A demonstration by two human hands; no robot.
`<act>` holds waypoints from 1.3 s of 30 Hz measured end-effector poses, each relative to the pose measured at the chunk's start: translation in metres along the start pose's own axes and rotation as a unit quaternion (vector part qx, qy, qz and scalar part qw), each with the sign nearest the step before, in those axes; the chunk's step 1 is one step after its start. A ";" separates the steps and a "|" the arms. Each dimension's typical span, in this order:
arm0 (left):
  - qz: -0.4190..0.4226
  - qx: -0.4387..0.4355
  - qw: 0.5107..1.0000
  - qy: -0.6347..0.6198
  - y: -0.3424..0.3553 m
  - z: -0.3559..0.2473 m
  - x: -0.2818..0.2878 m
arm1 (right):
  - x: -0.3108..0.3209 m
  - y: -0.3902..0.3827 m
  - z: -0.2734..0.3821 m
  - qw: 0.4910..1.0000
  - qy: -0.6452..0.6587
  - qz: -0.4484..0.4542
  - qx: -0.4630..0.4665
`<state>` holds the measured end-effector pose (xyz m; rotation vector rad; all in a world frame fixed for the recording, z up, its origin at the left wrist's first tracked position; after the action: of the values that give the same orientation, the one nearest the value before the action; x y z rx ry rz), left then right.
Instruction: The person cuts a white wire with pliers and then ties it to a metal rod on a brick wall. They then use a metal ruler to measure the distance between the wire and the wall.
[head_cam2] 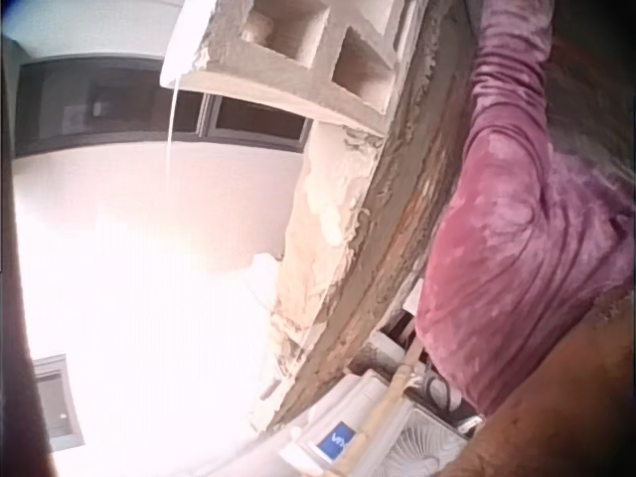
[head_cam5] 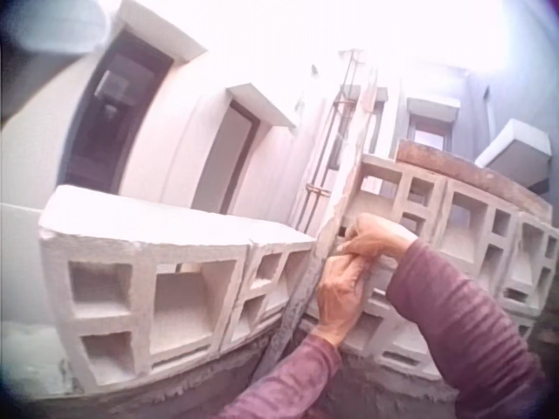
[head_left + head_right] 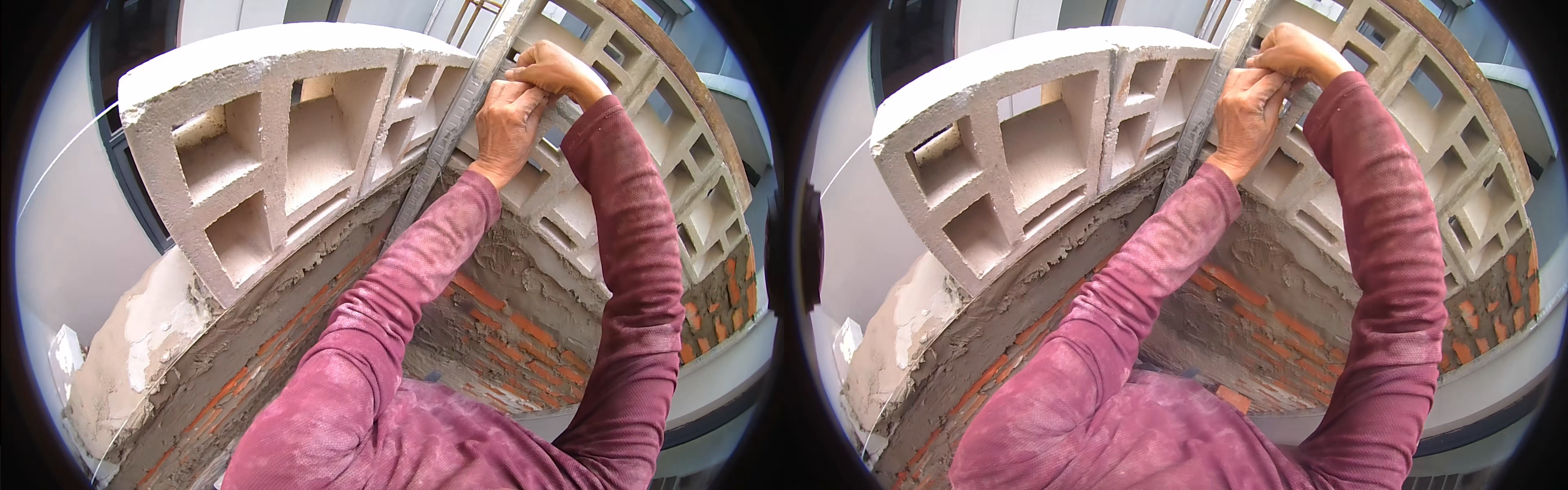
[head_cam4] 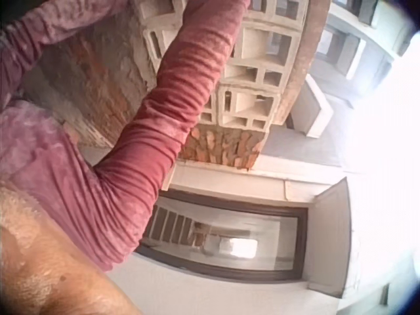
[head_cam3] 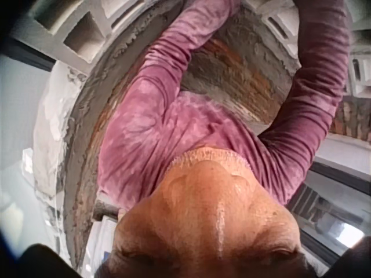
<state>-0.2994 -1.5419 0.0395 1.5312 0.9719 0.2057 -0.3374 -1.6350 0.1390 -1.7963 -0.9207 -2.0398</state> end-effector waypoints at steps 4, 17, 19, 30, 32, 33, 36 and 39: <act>0.005 0.012 1.000 -0.023 -0.006 0.002 0.005 | -0.002 0.005 0.016 0.984 -0.123 -0.093 0.091; 0.004 0.023 0.979 0.203 -0.033 0.054 0.013 | 0.000 -0.002 0.024 0.950 -0.251 -0.125 0.139; -0.011 0.012 0.980 0.198 -0.033 0.058 0.014 | -0.001 0.001 0.018 0.958 -0.249 -0.099 0.105; -0.016 -0.005 0.976 0.217 -0.032 0.061 0.010 | -0.003 -0.011 0.024 0.946 -0.254 -0.141 0.145; -0.005 -0.007 0.975 0.221 -0.032 0.061 0.009 | -0.003 -0.017 0.028 0.945 -0.238 -0.152 0.165; 0.001 -0.008 0.975 0.223 -0.032 0.062 0.009 | -0.003 -0.020 0.029 0.946 -0.233 -0.151 0.168; 0.013 -0.007 0.974 0.224 -0.032 0.062 0.008 | 0.000 -0.026 0.027 0.950 -0.233 -0.149 0.142; 0.008 -0.010 0.976 0.217 -0.030 0.061 0.010 | 0.002 -0.031 0.033 0.937 -0.271 -0.170 0.139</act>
<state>-0.2685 -1.5833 -0.0054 1.5055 1.2947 0.5780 -0.3297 -1.5907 0.1332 -2.1864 -1.6817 -1.4717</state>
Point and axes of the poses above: each hand's wrist, its own y-axis towards the middle knuckle, its own x-axis out of the back of the hand, z = x × y, the point moved 9 cm from there along y, towards the middle knuckle, and after that the axes turned 2 degrees about y, right-handed, at the moved point
